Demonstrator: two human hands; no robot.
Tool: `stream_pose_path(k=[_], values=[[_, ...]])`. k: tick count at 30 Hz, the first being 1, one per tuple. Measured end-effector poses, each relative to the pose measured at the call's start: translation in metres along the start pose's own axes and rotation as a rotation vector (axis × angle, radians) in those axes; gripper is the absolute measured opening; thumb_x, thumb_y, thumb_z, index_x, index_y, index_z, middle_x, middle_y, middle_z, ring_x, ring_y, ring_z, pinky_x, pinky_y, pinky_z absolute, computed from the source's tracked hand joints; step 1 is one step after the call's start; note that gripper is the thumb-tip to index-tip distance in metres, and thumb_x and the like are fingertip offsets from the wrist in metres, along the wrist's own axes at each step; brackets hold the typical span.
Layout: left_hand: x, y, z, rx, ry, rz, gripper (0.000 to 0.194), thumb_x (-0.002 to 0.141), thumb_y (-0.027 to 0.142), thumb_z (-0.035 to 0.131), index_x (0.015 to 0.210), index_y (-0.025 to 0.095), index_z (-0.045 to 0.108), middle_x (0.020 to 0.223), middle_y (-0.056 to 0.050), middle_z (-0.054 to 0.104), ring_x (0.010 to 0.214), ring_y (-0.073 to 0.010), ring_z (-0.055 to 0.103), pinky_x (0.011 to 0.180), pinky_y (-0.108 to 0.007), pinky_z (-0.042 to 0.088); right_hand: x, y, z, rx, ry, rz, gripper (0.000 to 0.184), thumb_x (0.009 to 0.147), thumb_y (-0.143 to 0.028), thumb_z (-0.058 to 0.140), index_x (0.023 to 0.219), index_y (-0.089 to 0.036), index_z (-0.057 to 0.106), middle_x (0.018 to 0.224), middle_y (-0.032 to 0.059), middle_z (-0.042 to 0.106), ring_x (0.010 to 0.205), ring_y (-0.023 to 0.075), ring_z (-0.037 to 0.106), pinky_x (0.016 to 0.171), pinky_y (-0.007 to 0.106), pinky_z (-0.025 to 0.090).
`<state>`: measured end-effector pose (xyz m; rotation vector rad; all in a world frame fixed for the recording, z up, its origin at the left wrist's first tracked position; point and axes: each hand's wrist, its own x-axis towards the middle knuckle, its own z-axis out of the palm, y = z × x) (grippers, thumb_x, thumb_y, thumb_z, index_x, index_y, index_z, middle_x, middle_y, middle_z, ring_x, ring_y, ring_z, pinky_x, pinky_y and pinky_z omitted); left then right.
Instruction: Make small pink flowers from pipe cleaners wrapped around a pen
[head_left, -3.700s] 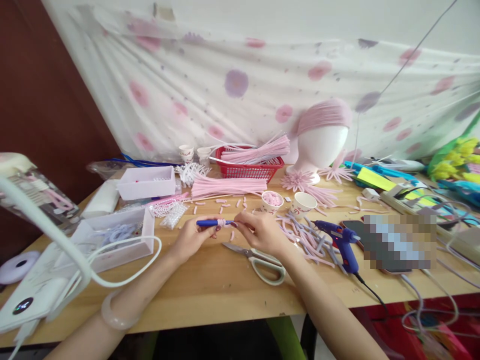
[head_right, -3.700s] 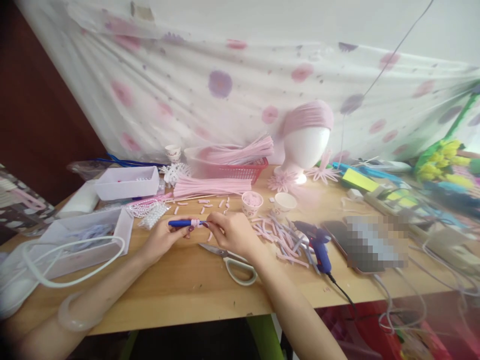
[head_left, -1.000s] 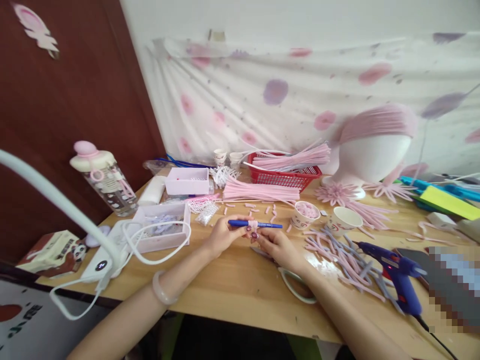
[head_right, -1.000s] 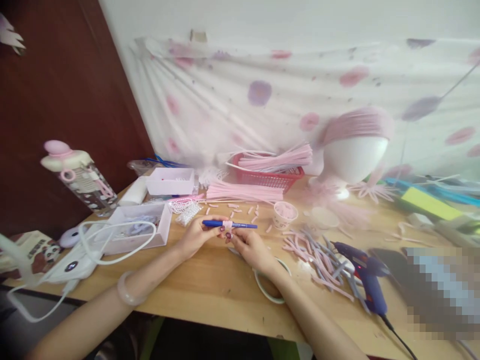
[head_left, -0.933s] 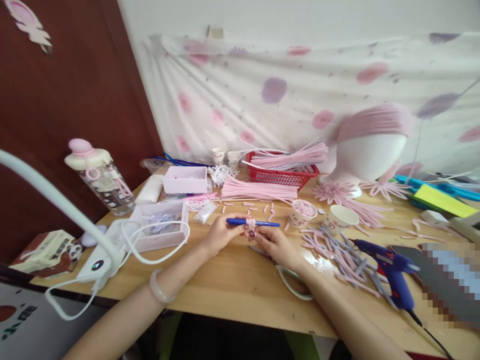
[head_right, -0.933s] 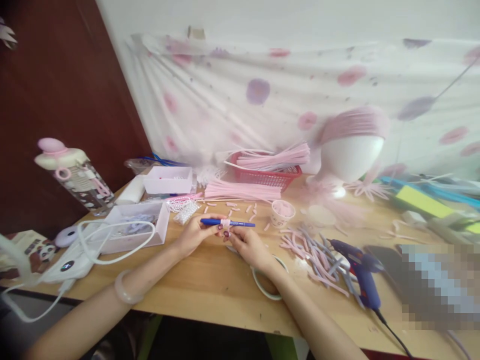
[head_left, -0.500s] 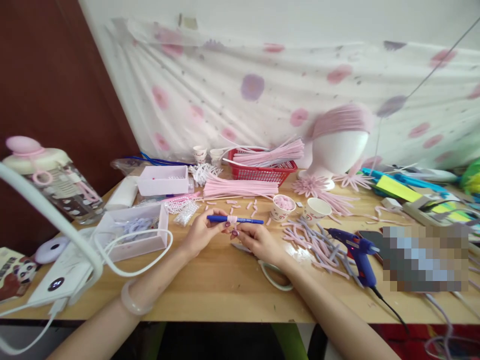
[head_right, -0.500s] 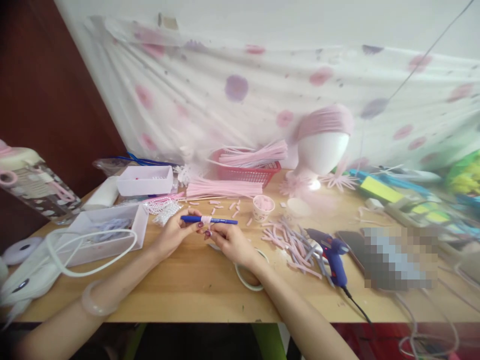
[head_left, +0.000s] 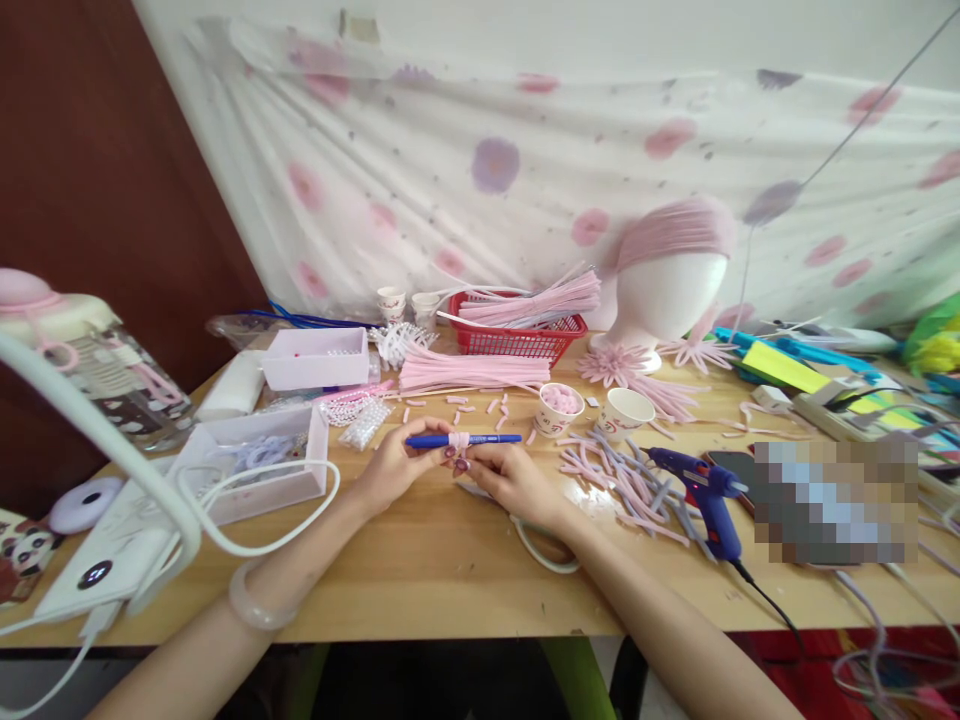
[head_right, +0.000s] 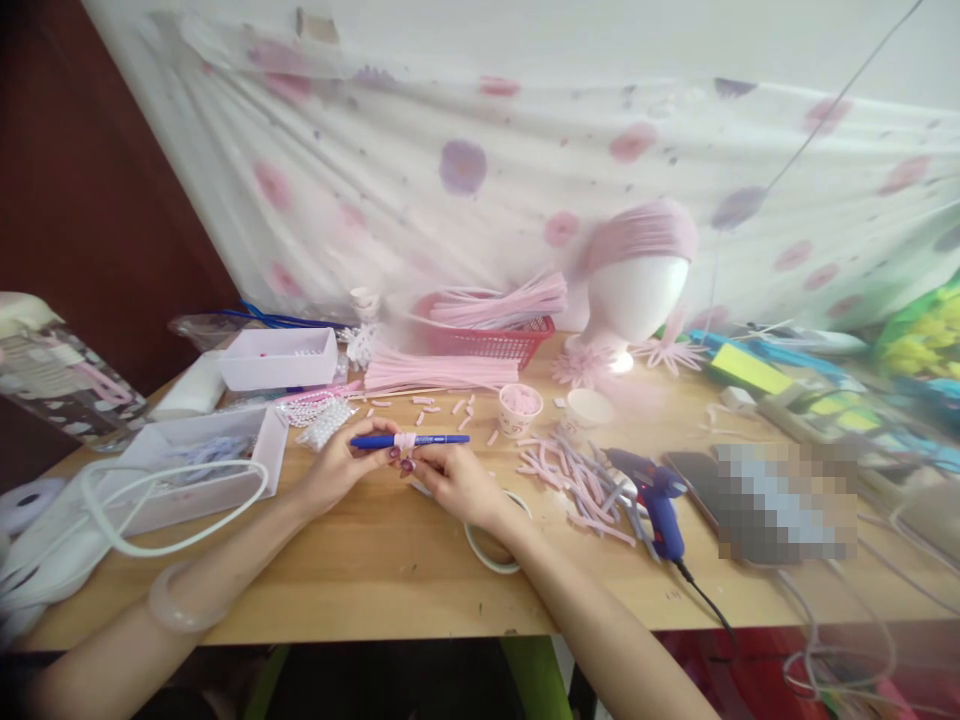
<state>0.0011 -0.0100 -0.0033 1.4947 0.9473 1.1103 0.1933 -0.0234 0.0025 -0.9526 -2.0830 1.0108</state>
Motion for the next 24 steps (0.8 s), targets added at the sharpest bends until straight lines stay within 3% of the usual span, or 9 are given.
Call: stream_pose_path(k=[13, 17, 24], values=[[-0.002, 0.002, -0.001, 0.099, -0.101, 0.026, 0.03, 0.075, 0.036, 0.07, 0.097, 0.016, 0.072, 0.084, -0.005, 0.072, 0.075, -0.0182, 0.064, 0.072, -0.029, 0.052, -0.001, -0.002, 0.0, -0.024, -0.049, 0.026, 0.025, 0.092, -0.024, 0.047, 0.077, -0.013, 0.063, 0.062, -0.0018, 0.05, 0.057, 0.0108, 0.042, 0.056, 0.022, 0.032], [0.0, -0.001, 0.0, 0.092, -0.068, 0.009, 0.032, 0.074, 0.037, 0.07, 0.097, 0.014, 0.073, 0.075, -0.004, 0.07, 0.066, -0.0166, 0.061, 0.066, -0.028, 0.052, -0.001, -0.008, -0.002, -0.053, -0.05, 0.023, 0.022, 0.092, -0.021, 0.045, 0.082, -0.014, 0.063, 0.07, 0.0009, 0.058, 0.063, 0.0128, 0.049, 0.061, 0.022, 0.036], [0.0, 0.001, 0.002, 0.097, -0.011, -0.05, 0.029, 0.07, 0.034, 0.072, 0.092, 0.015, 0.074, 0.073, -0.004, 0.072, 0.057, -0.0156, 0.061, 0.062, -0.028, 0.052, -0.004, -0.012, -0.013, -0.466, 0.128, 0.018, 0.021, 0.092, -0.022, 0.045, 0.08, -0.016, 0.062, 0.065, 0.003, 0.06, 0.06, 0.0152, 0.052, 0.058, 0.024, 0.032]])
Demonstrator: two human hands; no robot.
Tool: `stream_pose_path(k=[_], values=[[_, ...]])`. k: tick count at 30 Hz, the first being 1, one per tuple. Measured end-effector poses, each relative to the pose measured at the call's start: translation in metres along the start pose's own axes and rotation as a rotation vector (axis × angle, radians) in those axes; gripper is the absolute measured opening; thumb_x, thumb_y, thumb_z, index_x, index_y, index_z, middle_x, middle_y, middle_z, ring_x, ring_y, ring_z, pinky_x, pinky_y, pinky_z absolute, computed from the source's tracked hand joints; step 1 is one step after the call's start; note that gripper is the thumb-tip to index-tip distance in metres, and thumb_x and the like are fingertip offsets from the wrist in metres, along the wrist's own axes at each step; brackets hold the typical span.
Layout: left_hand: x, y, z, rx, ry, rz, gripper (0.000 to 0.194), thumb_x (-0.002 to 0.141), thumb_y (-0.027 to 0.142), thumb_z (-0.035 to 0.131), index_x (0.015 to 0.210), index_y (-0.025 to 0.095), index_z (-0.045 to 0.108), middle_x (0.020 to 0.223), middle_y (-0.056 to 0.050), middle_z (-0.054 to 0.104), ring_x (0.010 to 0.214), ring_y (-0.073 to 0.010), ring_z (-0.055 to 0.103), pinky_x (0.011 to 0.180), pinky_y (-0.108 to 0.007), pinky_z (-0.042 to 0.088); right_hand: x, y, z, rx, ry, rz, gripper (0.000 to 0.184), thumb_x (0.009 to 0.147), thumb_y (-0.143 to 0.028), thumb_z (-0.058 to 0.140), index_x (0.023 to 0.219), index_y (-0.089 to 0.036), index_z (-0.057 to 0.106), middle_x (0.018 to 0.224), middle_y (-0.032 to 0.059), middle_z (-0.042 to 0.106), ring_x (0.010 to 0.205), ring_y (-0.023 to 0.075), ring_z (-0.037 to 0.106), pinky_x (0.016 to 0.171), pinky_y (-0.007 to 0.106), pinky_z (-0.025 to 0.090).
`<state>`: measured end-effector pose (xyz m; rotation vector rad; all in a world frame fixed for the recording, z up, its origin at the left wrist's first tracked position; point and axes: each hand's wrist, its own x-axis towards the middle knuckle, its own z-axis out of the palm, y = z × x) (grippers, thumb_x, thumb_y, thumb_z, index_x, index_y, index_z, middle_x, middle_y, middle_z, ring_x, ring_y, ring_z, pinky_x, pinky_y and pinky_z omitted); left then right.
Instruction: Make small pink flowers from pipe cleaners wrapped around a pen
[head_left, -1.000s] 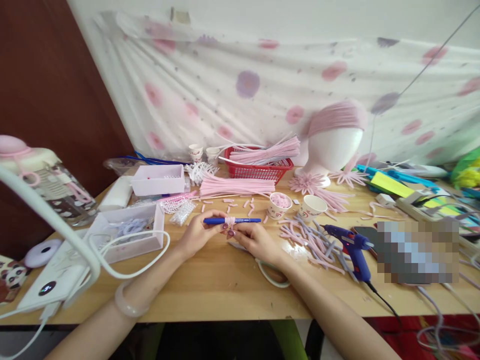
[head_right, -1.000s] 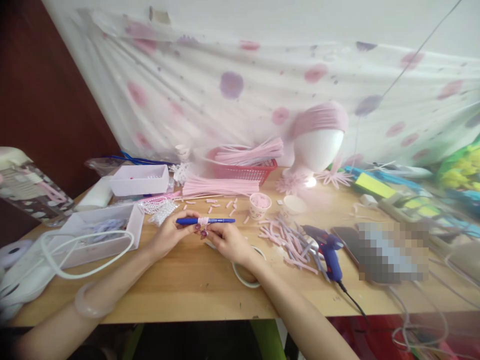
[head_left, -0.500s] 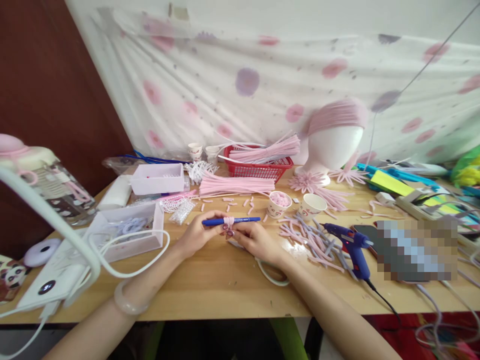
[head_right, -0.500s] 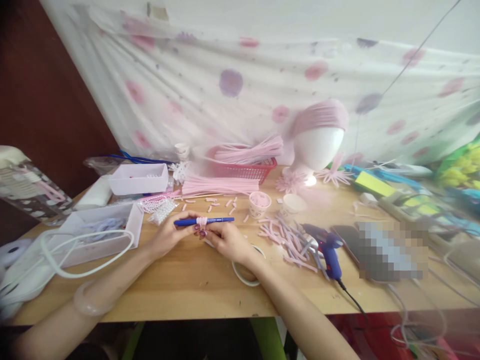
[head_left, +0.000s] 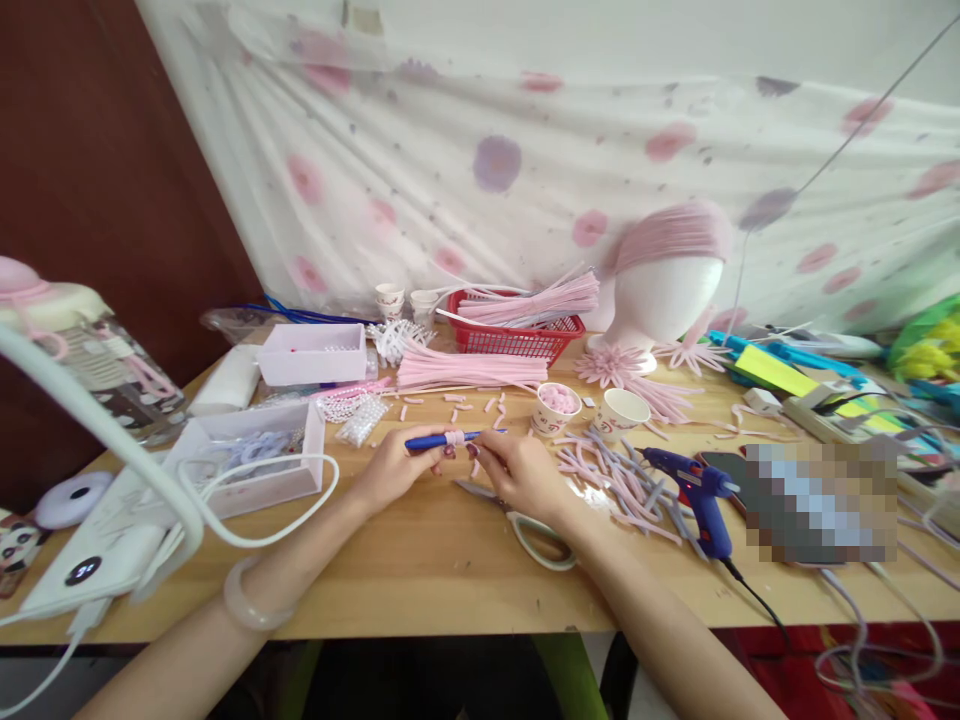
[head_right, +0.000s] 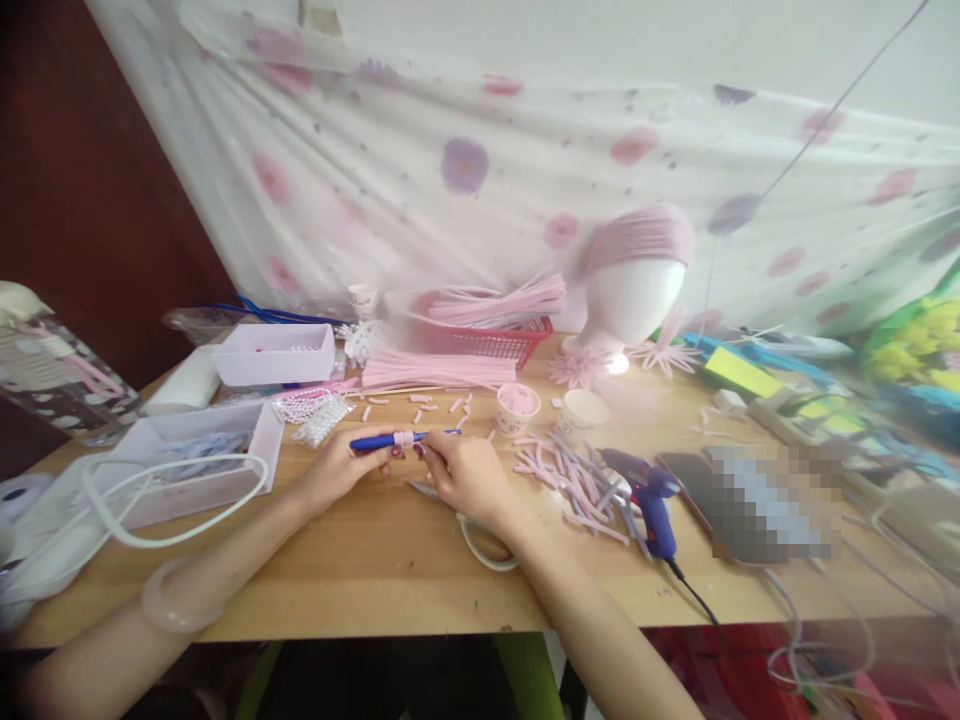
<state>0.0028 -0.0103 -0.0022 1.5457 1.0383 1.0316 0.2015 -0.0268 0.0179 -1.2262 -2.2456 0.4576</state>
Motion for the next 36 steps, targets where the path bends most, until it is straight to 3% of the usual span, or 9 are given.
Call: stream_pose_path(k=[4, 7, 10, 14, 19, 26, 30, 36], values=[[-0.003, 0.006, -0.003, -0.062, -0.179, -0.072, 0.017, 0.068, 0.03, 0.074, 0.079, 0.017, 0.076, 0.064, -0.003, 0.071, 0.053, -0.015, 0.059, 0.057, -0.026, 0.049, 0.002, 0.008, -0.009, 0.008, 0.12, -0.031, 0.022, 0.093, -0.029, 0.049, 0.081, -0.017, 0.064, 0.065, 0.0031, 0.061, 0.06, 0.0148, 0.052, 0.059, 0.025, 0.033], [-0.006, 0.01, -0.005, -0.255, -0.319, -0.132, 0.015, 0.065, 0.03, 0.079, 0.065, 0.016, 0.073, 0.059, -0.003, 0.069, 0.051, -0.0138, 0.058, 0.055, -0.026, 0.047, 0.004, 0.01, -0.018, 0.271, 0.055, -0.025, 0.027, 0.091, -0.037, 0.054, 0.077, -0.016, 0.064, 0.063, 0.001, 0.057, 0.056, 0.0125, 0.047, 0.055, 0.024, 0.034], [-0.009, 0.012, -0.004, -0.383, -0.328, -0.167, 0.024, 0.061, 0.035, 0.083, 0.059, 0.014, 0.071, 0.055, -0.004, 0.067, 0.046, -0.0128, 0.055, 0.049, -0.026, 0.045, 0.006, 0.011, -0.024, 0.495, -0.013, 0.029, 0.034, 0.085, -0.047, 0.06, 0.073, -0.015, 0.062, 0.064, -0.0001, 0.055, 0.058, 0.0115, 0.045, 0.055, 0.023, 0.034], [-0.01, 0.01, 0.002, -0.454, -0.255, -0.155, 0.032, 0.062, 0.042, 0.081, 0.059, 0.012, 0.07, 0.056, -0.005, 0.067, 0.044, -0.011, 0.053, 0.048, -0.025, 0.044, 0.006, 0.01, -0.02, 0.592, -0.045, 0.083, 0.034, 0.085, -0.047, 0.059, 0.072, -0.016, 0.06, 0.062, -0.002, 0.051, 0.055, 0.01, 0.042, 0.052, 0.023, 0.032], [-0.005, 0.005, 0.007, -0.55, -0.016, -0.091, 0.031, 0.065, 0.043, 0.079, 0.063, 0.014, 0.069, 0.059, -0.002, 0.068, 0.047, -0.0073, 0.052, 0.05, -0.021, 0.045, 0.004, 0.007, 0.0, 0.643, -0.044, 0.102, 0.022, 0.087, -0.037, 0.056, 0.078, -0.017, 0.058, 0.055, -0.0062, 0.04, 0.049, 0.0078, 0.032, 0.047, 0.023, 0.024], [-0.006, 0.001, 0.013, -0.526, 0.128, -0.045, 0.032, 0.063, 0.039, 0.082, 0.077, 0.012, 0.072, 0.067, -0.002, 0.069, 0.052, -0.0091, 0.056, 0.055, -0.023, 0.049, 0.004, 0.001, 0.023, 1.057, -0.25, 0.231, 0.045, 0.079, -0.062, 0.059, 0.075, -0.018, 0.05, 0.044, -0.0117, 0.032, 0.041, 0.0057, 0.021, 0.044, 0.023, 0.016], [-0.005, -0.004, 0.008, -0.403, 0.175, 0.007, 0.033, 0.061, 0.036, 0.084, 0.083, 0.014, 0.073, 0.076, -0.001, 0.071, 0.057, -0.0118, 0.062, 0.062, -0.027, 0.054, 0.002, -0.003, 0.019, 1.074, -0.292, 0.241, 0.046, 0.078, -0.062, 0.061, 0.076, -0.017, 0.053, 0.044, -0.0116, 0.032, 0.041, 0.0054, 0.022, 0.045, 0.024, 0.015], [-0.008, -0.002, 0.005, -0.285, 0.17, -0.028, 0.03, 0.061, 0.038, 0.083, 0.076, 0.013, 0.074, 0.06, -0.002, 0.069, 0.051, -0.0135, 0.061, 0.059, -0.029, 0.057, 0.0, -0.004, 0.002, 0.992, -0.373, 0.261, 0.048, 0.076, -0.062, 0.064, 0.075, -0.016, 0.053, 0.051, -0.0098, 0.034, 0.046, 0.0058, 0.025, 0.047, 0.025, 0.016]])
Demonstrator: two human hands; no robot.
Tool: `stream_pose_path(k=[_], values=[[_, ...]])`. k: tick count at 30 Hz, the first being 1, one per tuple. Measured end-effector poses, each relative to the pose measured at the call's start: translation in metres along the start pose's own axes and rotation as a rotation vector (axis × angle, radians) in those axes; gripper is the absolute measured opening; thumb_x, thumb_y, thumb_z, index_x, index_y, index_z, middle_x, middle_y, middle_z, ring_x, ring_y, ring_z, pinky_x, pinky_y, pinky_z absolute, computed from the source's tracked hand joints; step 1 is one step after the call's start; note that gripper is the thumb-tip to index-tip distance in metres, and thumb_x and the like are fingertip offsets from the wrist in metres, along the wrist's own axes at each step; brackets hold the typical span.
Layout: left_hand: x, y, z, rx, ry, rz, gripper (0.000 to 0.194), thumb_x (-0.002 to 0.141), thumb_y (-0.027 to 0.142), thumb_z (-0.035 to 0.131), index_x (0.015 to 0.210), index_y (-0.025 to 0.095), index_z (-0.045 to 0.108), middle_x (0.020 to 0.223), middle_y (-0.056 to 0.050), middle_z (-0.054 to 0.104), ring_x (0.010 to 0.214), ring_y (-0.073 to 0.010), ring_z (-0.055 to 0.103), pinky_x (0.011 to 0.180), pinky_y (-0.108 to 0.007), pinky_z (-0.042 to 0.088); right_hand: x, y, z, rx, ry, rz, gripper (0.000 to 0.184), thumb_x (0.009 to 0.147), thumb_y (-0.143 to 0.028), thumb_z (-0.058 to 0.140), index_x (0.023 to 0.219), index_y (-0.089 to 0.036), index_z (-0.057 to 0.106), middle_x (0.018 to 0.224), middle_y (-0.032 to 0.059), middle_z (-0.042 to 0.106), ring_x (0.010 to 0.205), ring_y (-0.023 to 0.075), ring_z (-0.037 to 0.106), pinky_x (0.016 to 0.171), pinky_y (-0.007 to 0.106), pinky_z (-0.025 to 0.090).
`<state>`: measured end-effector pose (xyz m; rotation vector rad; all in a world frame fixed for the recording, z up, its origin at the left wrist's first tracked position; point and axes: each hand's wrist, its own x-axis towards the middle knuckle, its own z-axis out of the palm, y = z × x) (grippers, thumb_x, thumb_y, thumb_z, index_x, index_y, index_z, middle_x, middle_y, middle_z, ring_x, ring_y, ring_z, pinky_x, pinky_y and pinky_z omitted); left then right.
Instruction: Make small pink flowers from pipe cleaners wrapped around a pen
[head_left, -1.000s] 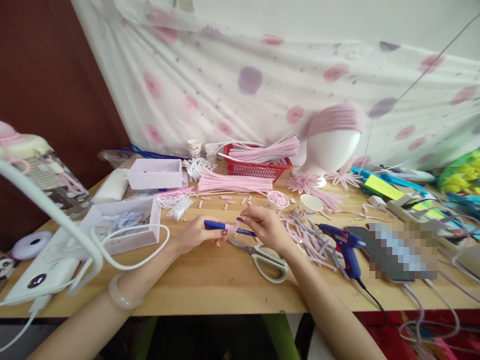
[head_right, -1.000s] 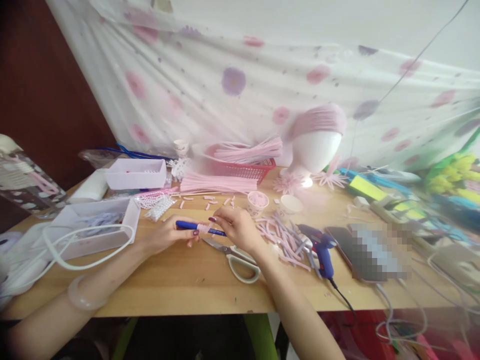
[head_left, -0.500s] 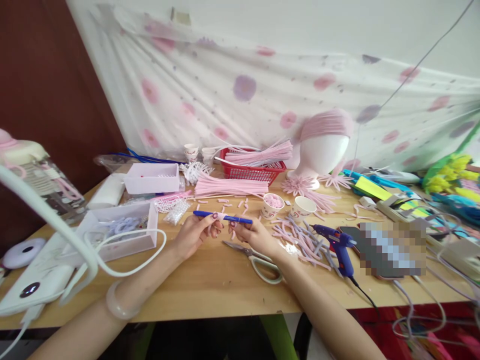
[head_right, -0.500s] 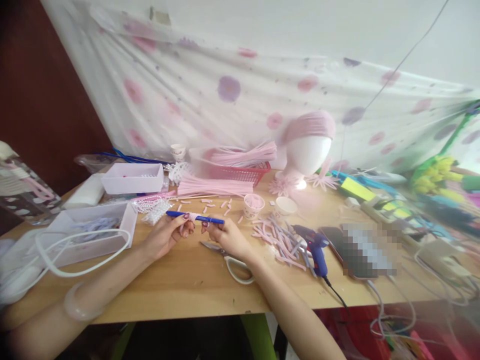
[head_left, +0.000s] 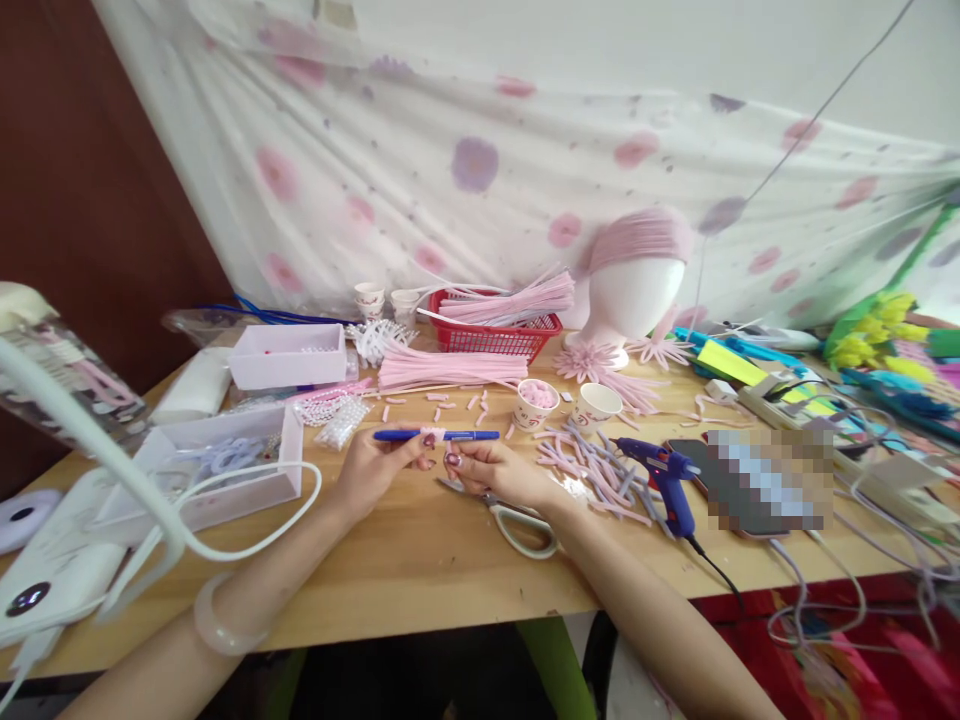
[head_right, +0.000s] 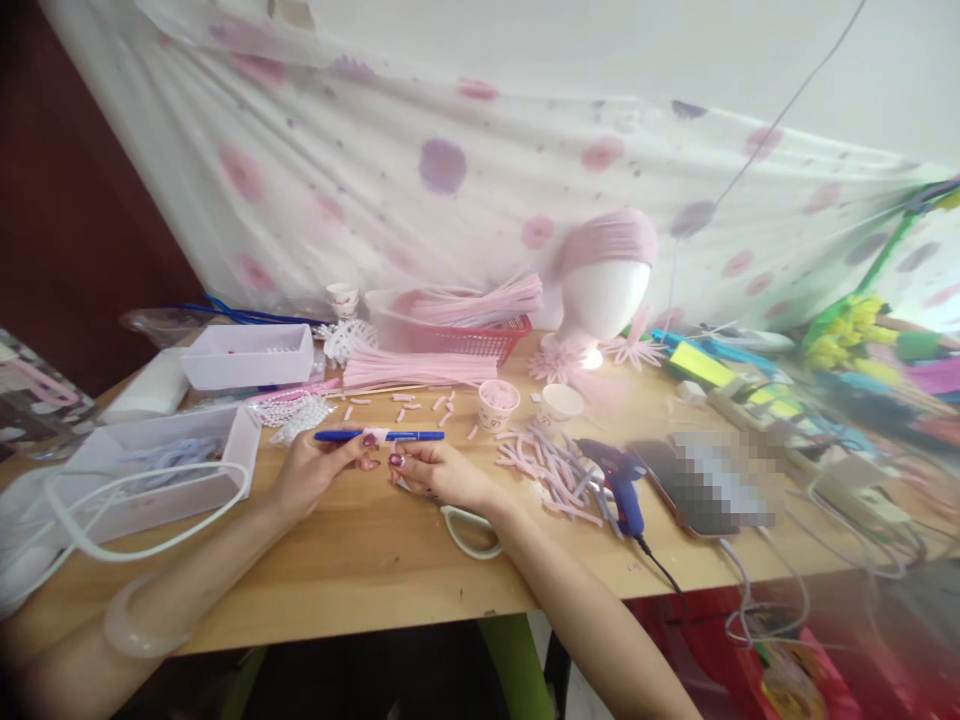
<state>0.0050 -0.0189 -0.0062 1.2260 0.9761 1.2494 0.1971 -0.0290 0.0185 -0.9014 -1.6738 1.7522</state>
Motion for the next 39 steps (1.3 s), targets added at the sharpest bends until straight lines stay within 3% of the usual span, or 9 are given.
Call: stream_pose_path(k=[4, 7, 12, 15, 20, 25, 31, 35, 39], values=[[-0.003, 0.003, 0.0, 0.137, -0.004, 0.04, 0.021, 0.064, 0.032, 0.081, 0.074, 0.015, 0.075, 0.056, -0.001, 0.069, 0.052, -0.0141, 0.063, 0.057, -0.024, 0.054, -0.002, -0.002, -0.004, -0.079, -0.044, 0.028, 0.049, 0.074, -0.064, 0.065, 0.076, -0.016, 0.055, 0.054, -0.008, 0.041, 0.047, 0.0056, 0.029, 0.047, 0.024, 0.02], [-0.003, 0.006, 0.0, 0.212, -0.018, 0.032, 0.02, 0.064, 0.03, 0.08, 0.077, 0.015, 0.075, 0.054, 0.0, 0.068, 0.052, -0.0159, 0.064, 0.055, -0.024, 0.054, -0.001, -0.003, -0.005, -0.105, -0.056, 0.018, 0.041, 0.081, -0.056, 0.063, 0.076, -0.016, 0.057, 0.055, -0.0075, 0.045, 0.046, 0.0053, 0.032, 0.047, 0.023, 0.024], [-0.002, 0.013, -0.001, 0.191, -0.051, -0.007, 0.024, 0.063, 0.033, 0.081, 0.079, 0.017, 0.073, 0.049, 0.003, 0.064, 0.047, -0.0152, 0.063, 0.053, -0.024, 0.053, 0.005, -0.002, -0.004, 0.009, 0.026, -0.061, 0.041, 0.077, -0.055, 0.067, 0.078, -0.015, 0.057, 0.065, -0.0016, 0.061, 0.059, 0.0109, 0.057, 0.064, 0.027, 0.045], [-0.003, 0.014, -0.001, 0.211, -0.098, -0.01, 0.023, 0.064, 0.034, 0.08, 0.077, 0.017, 0.073, 0.051, 0.003, 0.064, 0.042, -0.0128, 0.059, 0.046, -0.022, 0.05, 0.007, 0.0, 0.0, 0.107, 0.092, -0.14, 0.05, 0.073, -0.064, 0.066, 0.088, -0.019, 0.052, 0.064, -0.0027, 0.062, 0.061, 0.0131, 0.06, 0.067, 0.03, 0.049], [-0.004, 0.01, -0.002, 0.177, -0.199, -0.038, 0.024, 0.075, 0.039, 0.072, 0.081, 0.017, 0.072, 0.044, 0.005, 0.057, 0.038, -0.0114, 0.054, 0.049, -0.025, 0.054, 0.006, 0.002, 0.006, -0.162, 0.233, -0.289, 0.044, 0.085, -0.062, 0.053, 0.084, -0.018, 0.053, 0.059, -0.0053, 0.05, 0.055, 0.0103, 0.048, 0.057, 0.025, 0.041], [-0.006, 0.013, -0.001, 0.049, -0.264, -0.082, 0.028, 0.074, 0.041, 0.073, 0.086, 0.016, 0.07, 0.05, 0.006, 0.057, 0.039, -0.0098, 0.053, 0.049, -0.027, 0.056, 0.008, 0.01, 0.003, -0.308, 0.34, -0.355, 0.044, 0.089, -0.057, 0.048, 0.067, -0.019, 0.05, 0.06, -0.0038, 0.044, 0.058, 0.0109, 0.043, 0.058, 0.025, 0.036], [-0.004, 0.013, 0.0, 0.026, -0.324, -0.034, 0.027, 0.077, 0.037, 0.072, 0.092, 0.015, 0.066, 0.062, 0.002, 0.067, 0.051, -0.0105, 0.06, 0.056, -0.023, 0.054, 0.014, 0.016, 0.006, -0.096, 0.378, -0.26, 0.054, 0.083, -0.067, 0.048, 0.059, -0.019, 0.044, 0.052, -0.0046, 0.039, 0.048, 0.0093, 0.037, 0.049, 0.025, 0.03], [-0.004, 0.011, 0.0, 0.116, -0.287, 0.029, 0.022, 0.079, 0.031, 0.07, 0.091, 0.014, 0.065, 0.065, -0.001, 0.07, 0.053, -0.0114, 0.063, 0.058, -0.023, 0.053, 0.017, 0.016, 0.017, 0.135, 0.438, -0.18, 0.059, 0.074, -0.071, 0.056, 0.051, -0.02, 0.039, 0.045, -0.0075, 0.033, 0.041, 0.0067, 0.03, 0.045, 0.024, 0.026], [-0.006, 0.013, 0.001, 0.171, -0.231, 0.091, 0.017, 0.077, 0.029, 0.069, 0.084, 0.014, 0.066, 0.064, -0.001, 0.07, 0.053, -0.0118, 0.063, 0.059, -0.024, 0.053, 0.019, 0.018, 0.024, 0.346, 0.394, -0.143, 0.059, 0.071, -0.068, 0.064, 0.049, -0.021, 0.036, 0.039, -0.011, 0.025, 0.037, 0.0047, 0.019, 0.042, 0.024, 0.02]])
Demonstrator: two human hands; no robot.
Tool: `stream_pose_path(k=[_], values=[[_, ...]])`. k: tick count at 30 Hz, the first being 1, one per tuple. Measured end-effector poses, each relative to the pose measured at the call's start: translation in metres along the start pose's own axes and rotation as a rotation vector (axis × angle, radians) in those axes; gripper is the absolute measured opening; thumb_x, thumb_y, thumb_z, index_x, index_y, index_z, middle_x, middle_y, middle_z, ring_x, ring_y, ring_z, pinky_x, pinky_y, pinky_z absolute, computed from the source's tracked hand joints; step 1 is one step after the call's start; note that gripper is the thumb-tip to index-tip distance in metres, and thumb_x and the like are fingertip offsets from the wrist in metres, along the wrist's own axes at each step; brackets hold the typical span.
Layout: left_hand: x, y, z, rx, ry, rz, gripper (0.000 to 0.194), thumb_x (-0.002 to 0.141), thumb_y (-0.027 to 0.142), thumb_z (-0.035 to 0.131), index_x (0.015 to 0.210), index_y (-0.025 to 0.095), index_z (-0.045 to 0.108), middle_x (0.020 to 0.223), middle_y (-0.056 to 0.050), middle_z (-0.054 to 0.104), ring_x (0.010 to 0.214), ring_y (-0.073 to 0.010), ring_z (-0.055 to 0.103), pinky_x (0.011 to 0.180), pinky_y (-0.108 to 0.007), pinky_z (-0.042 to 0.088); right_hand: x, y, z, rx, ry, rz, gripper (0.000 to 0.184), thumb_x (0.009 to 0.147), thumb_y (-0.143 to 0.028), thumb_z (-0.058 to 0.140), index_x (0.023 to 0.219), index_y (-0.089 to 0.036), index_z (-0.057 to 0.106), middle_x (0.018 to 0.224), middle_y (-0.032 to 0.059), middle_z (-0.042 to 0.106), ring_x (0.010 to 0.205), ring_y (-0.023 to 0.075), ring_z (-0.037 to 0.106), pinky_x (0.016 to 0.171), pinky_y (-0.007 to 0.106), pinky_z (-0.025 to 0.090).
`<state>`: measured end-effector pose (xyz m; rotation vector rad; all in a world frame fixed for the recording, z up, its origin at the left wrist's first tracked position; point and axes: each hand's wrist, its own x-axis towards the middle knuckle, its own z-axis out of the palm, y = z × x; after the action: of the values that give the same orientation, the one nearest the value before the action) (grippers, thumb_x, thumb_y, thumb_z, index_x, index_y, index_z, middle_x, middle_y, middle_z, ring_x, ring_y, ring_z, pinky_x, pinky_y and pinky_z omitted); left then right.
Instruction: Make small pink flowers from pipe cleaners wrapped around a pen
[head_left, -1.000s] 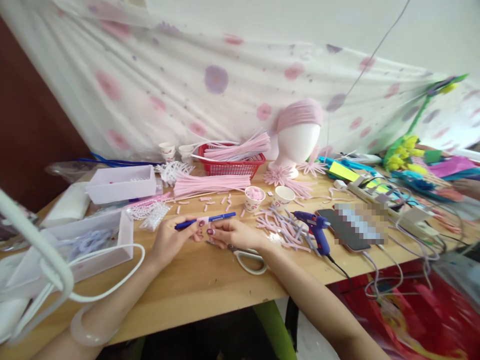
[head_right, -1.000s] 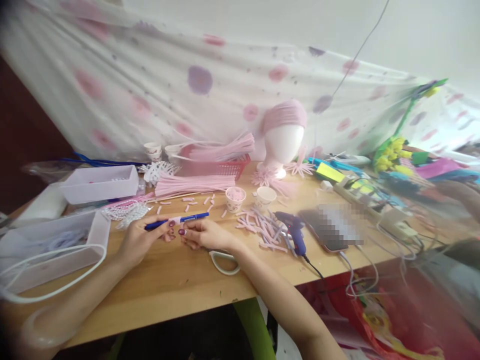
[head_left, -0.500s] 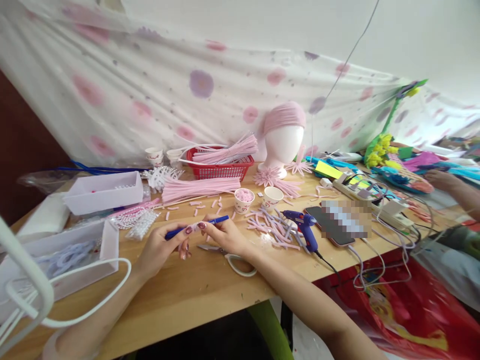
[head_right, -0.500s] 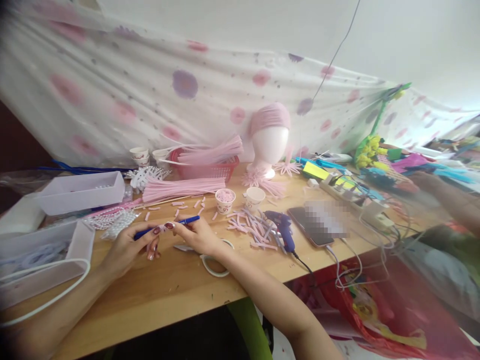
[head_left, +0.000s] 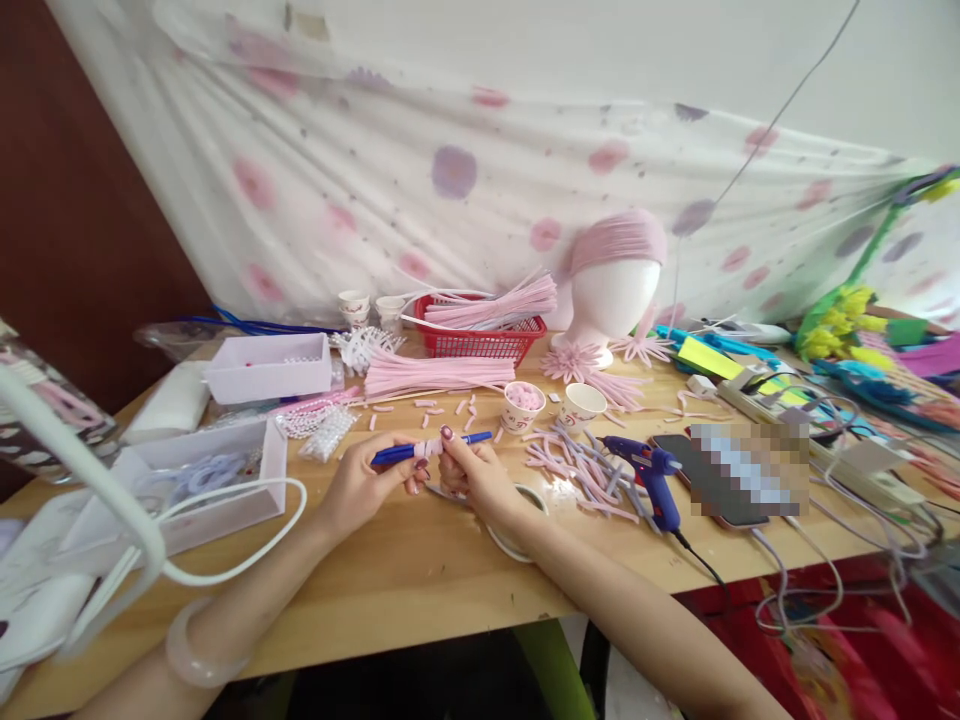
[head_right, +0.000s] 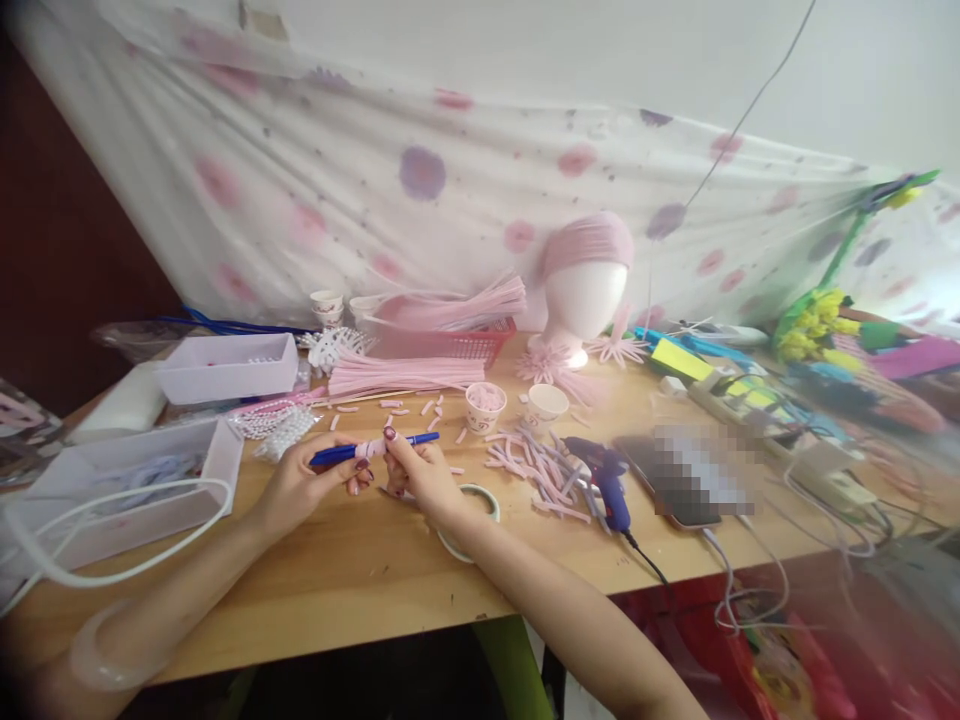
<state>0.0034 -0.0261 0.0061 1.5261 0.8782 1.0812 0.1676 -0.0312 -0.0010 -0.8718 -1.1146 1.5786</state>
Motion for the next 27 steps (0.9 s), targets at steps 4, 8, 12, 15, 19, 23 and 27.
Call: stream_pose_path(k=[4, 8, 12, 15, 19, 23, 27], values=[[0.0, 0.002, 0.001, -0.005, 0.005, -0.01, 0.018, 0.075, 0.029, 0.071, 0.084, 0.014, 0.065, 0.064, -0.001, 0.072, 0.054, -0.0138, 0.065, 0.06, -0.026, 0.054, 0.002, 0.0, -0.001, 0.08, -0.022, 0.057, 0.057, 0.072, -0.066, 0.064, 0.051, -0.021, 0.035, 0.04, -0.0118, 0.023, 0.037, 0.0042, 0.016, 0.041, 0.023, 0.016], [0.003, -0.002, 0.001, -0.09, 0.042, -0.052, 0.026, 0.073, 0.031, 0.075, 0.09, 0.013, 0.065, 0.069, -0.003, 0.073, 0.056, -0.0143, 0.066, 0.061, -0.026, 0.055, -0.002, -0.005, -0.004, -0.063, -0.11, 0.017, 0.055, 0.077, -0.068, 0.058, 0.056, -0.021, 0.037, 0.045, -0.0111, 0.024, 0.04, 0.0046, 0.017, 0.041, 0.023, 0.013], [0.003, -0.009, 0.002, -0.208, 0.075, -0.046, 0.031, 0.072, 0.034, 0.077, 0.092, 0.013, 0.066, 0.065, -0.001, 0.071, 0.056, -0.0131, 0.064, 0.06, -0.025, 0.054, -0.01, -0.009, -0.007, -0.28, -0.165, -0.083, 0.045, 0.085, -0.062, 0.052, 0.075, -0.018, 0.052, 0.048, -0.0093, 0.033, 0.042, 0.0068, 0.023, 0.042, 0.023, 0.016], [0.002, -0.013, 0.005, -0.242, 0.102, -0.028, 0.03, 0.07, 0.033, 0.079, 0.09, 0.013, 0.068, 0.064, 0.0, 0.069, 0.057, -0.0128, 0.064, 0.058, -0.024, 0.054, -0.012, -0.012, -0.01, -0.368, -0.221, -0.131, 0.042, 0.087, -0.058, 0.052, 0.076, -0.018, 0.052, 0.053, -0.0074, 0.034, 0.047, 0.0076, 0.026, 0.045, 0.023, 0.02], [0.002, -0.012, 0.006, -0.267, 0.124, -0.043, 0.028, 0.072, 0.034, 0.078, 0.087, 0.013, 0.067, 0.061, 0.001, 0.068, 0.057, -0.0127, 0.063, 0.056, -0.023, 0.053, -0.007, -0.015, -0.016, -0.424, -0.259, -0.121, 0.037, 0.088, -0.052, 0.051, 0.077, -0.017, 0.054, 0.056, -0.0065, 0.033, 0.049, 0.0082, 0.025, 0.047, 0.024, 0.021], [0.004, -0.007, 0.003, -0.198, 0.073, -0.062, 0.024, 0.071, 0.028, 0.078, 0.086, 0.013, 0.066, 0.059, 0.001, 0.068, 0.053, -0.0115, 0.062, 0.056, -0.022, 0.051, -0.002, -0.022, -0.02, -0.424, -0.268, -0.07, 0.029, 0.086, -0.042, 0.052, 0.072, -0.017, 0.053, 0.054, -0.0048, 0.042, 0.05, 0.0099, 0.037, 0.051, 0.025, 0.03], [0.003, -0.002, 0.003, -0.115, 0.016, -0.075, 0.023, 0.072, 0.029, 0.076, 0.084, 0.014, 0.064, 0.06, 0.001, 0.069, 0.053, -0.0132, 0.063, 0.056, -0.024, 0.052, -0.002, -0.022, -0.02, -0.301, -0.264, -0.11, 0.015, 0.083, -0.034, 0.056, 0.081, -0.019, 0.055, 0.066, -0.0022, 0.057, 0.062, 0.0138, 0.054, 0.066, 0.029, 0.042]])
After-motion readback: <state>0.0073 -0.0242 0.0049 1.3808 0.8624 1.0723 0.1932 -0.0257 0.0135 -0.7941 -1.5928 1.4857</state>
